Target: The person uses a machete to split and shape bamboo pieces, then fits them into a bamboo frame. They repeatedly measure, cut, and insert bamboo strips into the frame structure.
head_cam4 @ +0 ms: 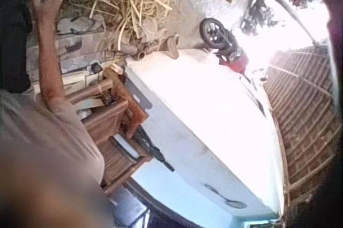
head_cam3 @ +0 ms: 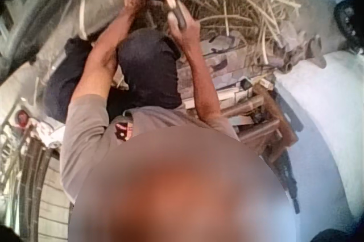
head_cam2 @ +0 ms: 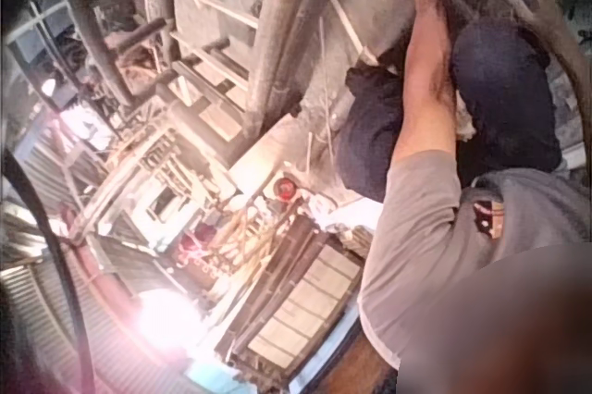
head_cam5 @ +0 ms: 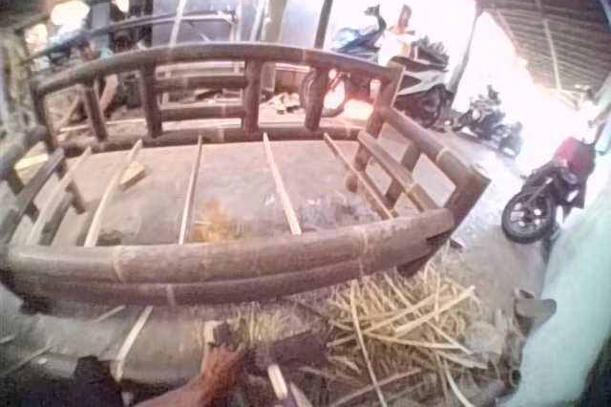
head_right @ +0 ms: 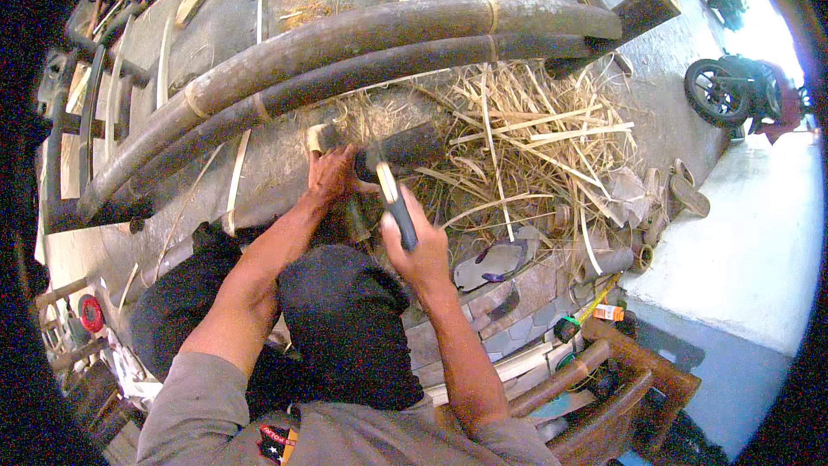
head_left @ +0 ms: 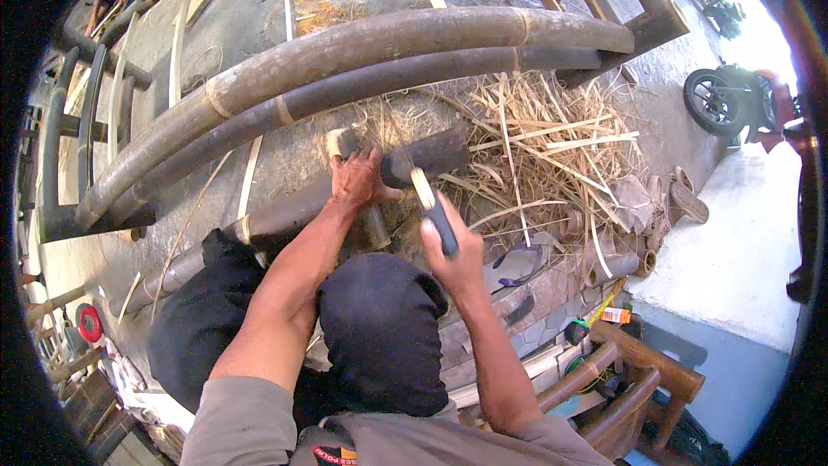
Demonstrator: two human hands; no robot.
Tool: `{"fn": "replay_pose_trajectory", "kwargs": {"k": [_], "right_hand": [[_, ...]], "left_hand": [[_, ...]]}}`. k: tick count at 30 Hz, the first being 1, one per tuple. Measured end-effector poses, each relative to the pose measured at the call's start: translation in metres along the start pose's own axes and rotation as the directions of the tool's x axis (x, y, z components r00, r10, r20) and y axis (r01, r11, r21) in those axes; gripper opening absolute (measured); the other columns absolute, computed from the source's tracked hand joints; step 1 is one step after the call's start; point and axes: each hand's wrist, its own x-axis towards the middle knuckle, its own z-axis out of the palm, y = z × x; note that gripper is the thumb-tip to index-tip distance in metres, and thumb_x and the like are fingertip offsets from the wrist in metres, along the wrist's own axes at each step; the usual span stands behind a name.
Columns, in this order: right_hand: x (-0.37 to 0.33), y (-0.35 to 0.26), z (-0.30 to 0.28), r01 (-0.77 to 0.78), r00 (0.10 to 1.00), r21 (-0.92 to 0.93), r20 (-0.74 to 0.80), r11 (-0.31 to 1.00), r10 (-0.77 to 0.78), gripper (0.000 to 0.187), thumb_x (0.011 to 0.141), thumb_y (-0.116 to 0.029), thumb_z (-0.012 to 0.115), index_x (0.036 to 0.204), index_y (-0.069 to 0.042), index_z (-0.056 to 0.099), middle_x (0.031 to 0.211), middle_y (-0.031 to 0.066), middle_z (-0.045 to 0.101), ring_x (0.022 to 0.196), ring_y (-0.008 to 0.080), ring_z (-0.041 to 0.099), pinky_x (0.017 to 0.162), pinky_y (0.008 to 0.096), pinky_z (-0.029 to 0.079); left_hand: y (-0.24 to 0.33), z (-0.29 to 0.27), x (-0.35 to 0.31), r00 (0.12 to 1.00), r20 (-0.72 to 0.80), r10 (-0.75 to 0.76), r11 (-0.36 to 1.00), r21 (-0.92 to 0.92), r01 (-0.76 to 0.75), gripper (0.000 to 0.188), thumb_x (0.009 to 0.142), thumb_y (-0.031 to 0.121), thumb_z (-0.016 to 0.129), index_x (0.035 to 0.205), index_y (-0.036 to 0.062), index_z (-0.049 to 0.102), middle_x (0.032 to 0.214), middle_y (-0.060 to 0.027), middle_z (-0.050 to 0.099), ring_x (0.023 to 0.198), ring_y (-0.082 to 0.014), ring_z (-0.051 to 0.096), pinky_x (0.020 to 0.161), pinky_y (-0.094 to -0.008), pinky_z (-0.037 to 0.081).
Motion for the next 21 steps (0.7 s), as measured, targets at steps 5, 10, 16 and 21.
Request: {"fn": "replay_pose_trajectory", "kwargs": {"k": [5, 10, 16, 21], "right_hand": [[-0.108, -0.011, -0.057, 0.083, 0.996, -0.035, -0.013, 0.996, -0.083, 0.056, 0.094, -0.021, 0.067, 0.144, -0.003, 0.053, 0.111, 0.0228, 0.073, 0.084, 0.0314, 0.076, 0.070, 0.0387, 0.058], [0.013, -0.002, 0.006, 0.159, 0.980, 0.055, -0.128, 0.986, -0.151, 0.050, 0.094, -0.025, 0.066, 0.137, -0.002, 0.057, 0.080, 0.0233, 0.067, 0.066, 0.0366, 0.071, 0.058, 0.0437, 0.054], [-0.085, 0.005, -0.035, 0.097, 0.995, -0.045, -0.028, 0.994, -0.098, 0.055, 0.093, -0.023, 0.067, 0.142, -0.003, 0.054, 0.085, 0.0258, 0.070, 0.071, 0.0407, 0.071, 0.063, 0.0449, 0.056], [-0.074, -0.003, -0.040, 0.161, 0.985, -0.029, -0.057, 0.986, -0.163, 0.054, 0.094, -0.023, 0.066, 0.143, -0.004, 0.054, 0.081, 0.0229, 0.069, 0.067, 0.0356, 0.072, 0.061, 0.0425, 0.056]], "left_hand": [[-0.001, 0.006, 0.004, 1.000, 0.014, -0.006, 1.000, 0.019, 0.006, 0.092, 0.062, 0.067, 0.085, 0.128, 0.0099, 0.056, 0.119, -0.0142, 0.069, 0.124, -0.0312, 0.060, 0.102, -0.0601, 0.039], [0.008, 0.005, -0.005, 0.999, -0.046, -0.029, 0.999, 0.018, 0.030, 0.093, 0.062, 0.066, 0.086, 0.130, 0.0103, 0.055, 0.124, -0.0129, 0.067, 0.126, -0.0315, 0.059, 0.103, -0.0620, 0.037], [0.002, -0.002, 0.004, 0.999, 0.038, -0.038, 0.999, 0.013, 0.038, 0.091, 0.058, 0.068, 0.086, 0.123, 0.0109, 0.058, 0.121, -0.0127, 0.069, 0.124, -0.0320, 0.061, 0.102, -0.0621, 0.038], [0.004, 0.005, 0.002, 1.000, 0.010, -0.004, 0.999, 0.052, 0.003, 0.097, 0.060, 0.067, 0.086, 0.132, 0.0087, 0.056, 0.123, -0.0140, 0.069, 0.124, -0.0322, 0.061, 0.106, -0.0616, 0.036]]}}
